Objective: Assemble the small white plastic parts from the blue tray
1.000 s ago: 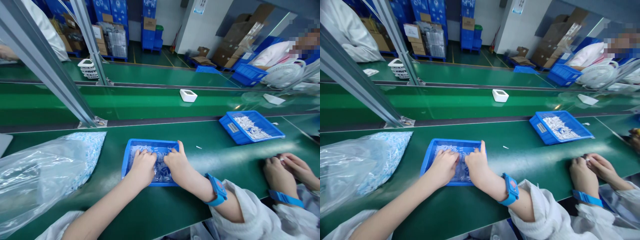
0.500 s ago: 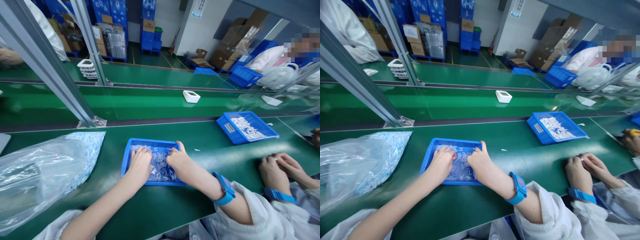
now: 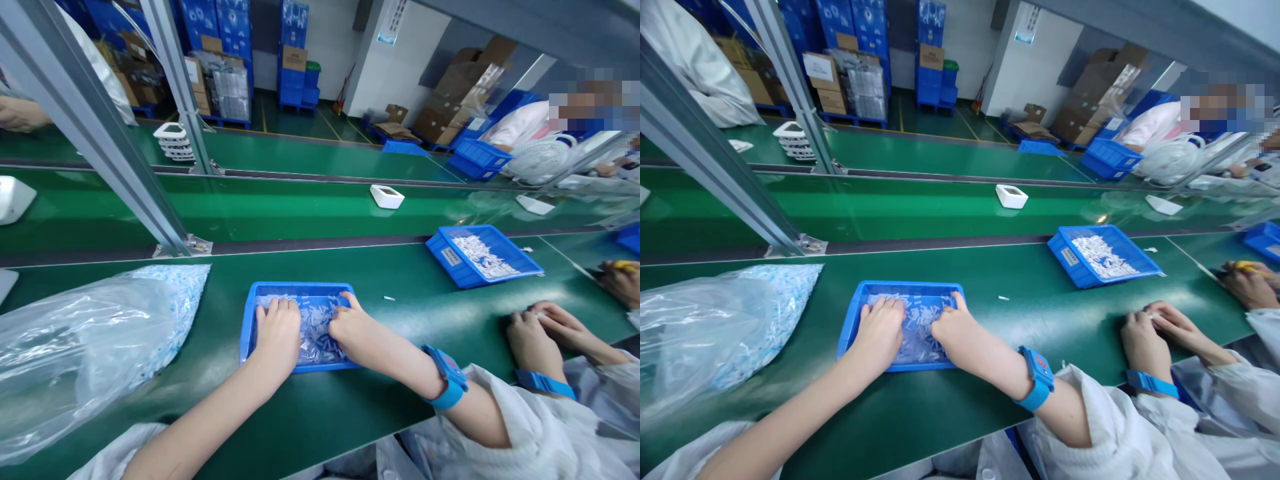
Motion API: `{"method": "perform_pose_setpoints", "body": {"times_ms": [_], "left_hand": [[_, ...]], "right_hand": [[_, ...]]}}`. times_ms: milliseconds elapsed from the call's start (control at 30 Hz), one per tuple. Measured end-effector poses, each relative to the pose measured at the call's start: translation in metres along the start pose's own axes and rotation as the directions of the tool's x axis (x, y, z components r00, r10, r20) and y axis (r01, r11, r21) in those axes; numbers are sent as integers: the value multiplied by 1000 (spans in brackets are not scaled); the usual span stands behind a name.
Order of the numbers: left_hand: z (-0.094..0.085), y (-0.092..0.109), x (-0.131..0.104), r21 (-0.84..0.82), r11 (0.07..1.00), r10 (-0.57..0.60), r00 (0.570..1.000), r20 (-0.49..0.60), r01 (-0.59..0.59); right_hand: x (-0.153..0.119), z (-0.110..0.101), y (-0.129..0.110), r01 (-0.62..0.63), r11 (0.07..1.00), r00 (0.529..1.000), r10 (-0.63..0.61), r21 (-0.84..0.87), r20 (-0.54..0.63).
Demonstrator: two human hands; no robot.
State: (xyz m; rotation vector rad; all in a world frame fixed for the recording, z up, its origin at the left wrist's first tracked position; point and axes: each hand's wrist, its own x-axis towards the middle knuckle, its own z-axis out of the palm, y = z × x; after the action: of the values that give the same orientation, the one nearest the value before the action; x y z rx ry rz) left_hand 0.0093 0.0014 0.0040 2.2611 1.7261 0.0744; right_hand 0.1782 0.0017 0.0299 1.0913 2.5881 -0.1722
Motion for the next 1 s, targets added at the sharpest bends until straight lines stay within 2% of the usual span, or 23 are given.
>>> {"method": "perform_pose_setpoints", "body": {"times_ms": [133,233,300,367,433,467,567,633,700,767,833,900,1000], "left_hand": [[-4,3,-3,-16,999,-30,999,-29,30],[-8,3,-4,-49,999,-23,997,-69,20],[-10,3,-4,-166,986,-24,989,-146,-1],[-12,2,-3,-375,925,-56,960,-273,-52],[-13,0,-1,-624,773,-147,925,-351,-114],[-13,0,1,-741,659,-202,919,-338,-127],[-8,-2,8,-953,286,-311,932,-185,-94],[-4,-2,11,-985,162,-327,938,-116,-66],[-2,0,12,-993,109,-330,941,-80,-46],[-3,1,11,-998,58,-322,946,-44,-27],[-5,3,10,-1000,20,-303,953,-19,-14],[-6,3,10,-1000,9,-278,960,-23,-21],[-5,4,9,-996,48,-248,965,-84,-74]], "right_hand": [[9,6,4,31,1000,999,-31,0,-43],[9,-2,7,28,999,994,-24,39,-106],[6,-14,8,21,994,984,-2,108,-176],[3,-26,9,22,972,961,44,233,-272],[2,-33,11,38,916,918,126,399,-377],[4,-34,12,56,875,890,175,481,-422],[15,-26,14,105,750,817,309,653,-486],[24,-16,13,127,697,787,362,706,-500],[31,-8,10,160,650,760,399,743,-513],[34,-3,6,206,554,740,451,806,-499],[35,0,2,253,391,741,510,885,-437],[36,2,-1,294,210,760,541,932,-361],[36,3,-4,347,-10,792,539,938,-287]]}}
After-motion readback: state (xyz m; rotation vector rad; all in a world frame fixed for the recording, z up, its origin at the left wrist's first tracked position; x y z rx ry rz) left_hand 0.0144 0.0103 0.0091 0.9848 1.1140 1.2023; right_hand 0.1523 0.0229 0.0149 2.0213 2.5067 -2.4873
